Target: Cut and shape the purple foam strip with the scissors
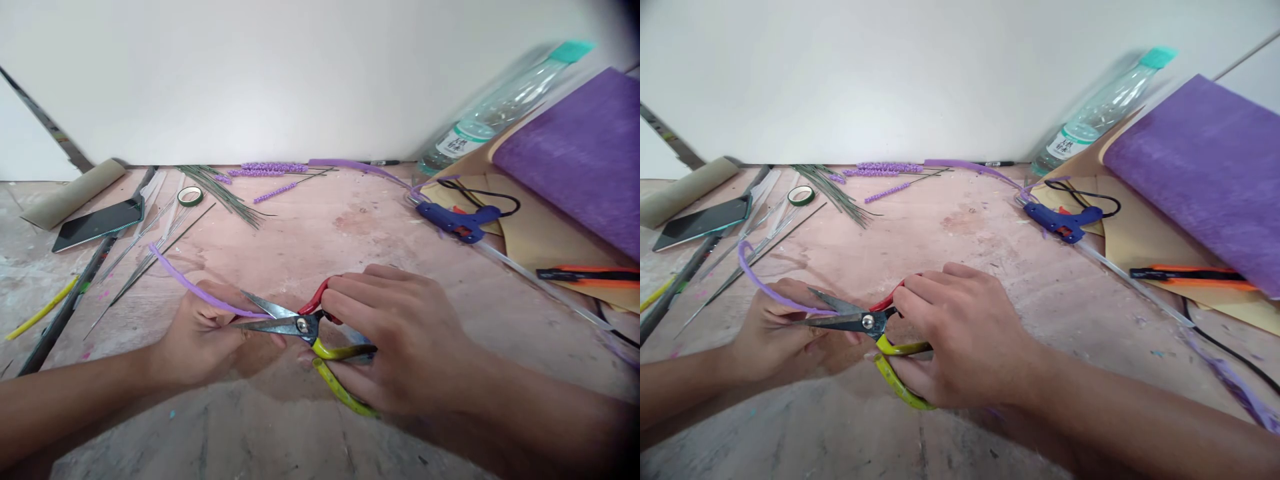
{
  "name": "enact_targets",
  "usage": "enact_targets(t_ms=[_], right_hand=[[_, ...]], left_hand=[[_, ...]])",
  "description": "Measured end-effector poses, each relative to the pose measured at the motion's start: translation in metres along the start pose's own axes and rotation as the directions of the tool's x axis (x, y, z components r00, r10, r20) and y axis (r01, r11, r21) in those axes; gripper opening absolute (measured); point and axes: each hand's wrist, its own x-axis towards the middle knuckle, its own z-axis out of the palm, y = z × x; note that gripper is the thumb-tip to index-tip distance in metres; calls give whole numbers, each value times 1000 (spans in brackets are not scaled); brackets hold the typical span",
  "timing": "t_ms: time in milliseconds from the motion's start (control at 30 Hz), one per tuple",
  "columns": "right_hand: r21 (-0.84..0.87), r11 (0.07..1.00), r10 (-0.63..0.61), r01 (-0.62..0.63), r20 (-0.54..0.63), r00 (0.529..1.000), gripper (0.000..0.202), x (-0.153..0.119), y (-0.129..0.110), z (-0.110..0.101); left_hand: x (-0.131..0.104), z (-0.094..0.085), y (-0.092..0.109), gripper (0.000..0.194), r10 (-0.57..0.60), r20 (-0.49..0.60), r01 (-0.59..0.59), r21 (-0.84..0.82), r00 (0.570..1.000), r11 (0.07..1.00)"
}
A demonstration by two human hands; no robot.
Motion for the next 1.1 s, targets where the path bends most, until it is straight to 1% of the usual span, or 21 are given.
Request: enact_targets(t_ms=[133,300,400,600,767,867,967,1033,1100], right_hand=[[-20,999,-30,30,-16,999,20,-1,-1,1],[-74,996,-47,44,-37,998,25,-1,-1,0],[-101,993,-60,55,-53,997,31,-1,-1,0],[-119,990,-78,71,-47,996,41,-2,2,2],[-143,987,-83,77,-40,996,47,-3,3,1],[-135,989,-73,68,-34,997,47,-3,3,1],[-108,992,-67,66,-14,998,43,-4,2,1],[-105,992,-66,64,-11,998,40,-3,1,0],[-107,992,-65,63,-16,998,38,-3,1,0]], left_hand=[[1,-1,1,35,13,21,-13,18,1000,1000],[0,-2,0,41,19,25,-20,13,999,1000],[1,-2,0,42,36,32,-38,39,999,999],[4,-1,6,32,46,10,-47,61,999,997],[7,2,10,24,19,-16,-18,44,1000,999],[7,2,10,21,22,-8,-21,26,1000,999],[5,1,7,18,-2,-11,3,30,1000,1000],[3,0,6,19,-18,18,18,28,1000,999],[2,-1,4,24,-31,62,30,4,998,1000]])
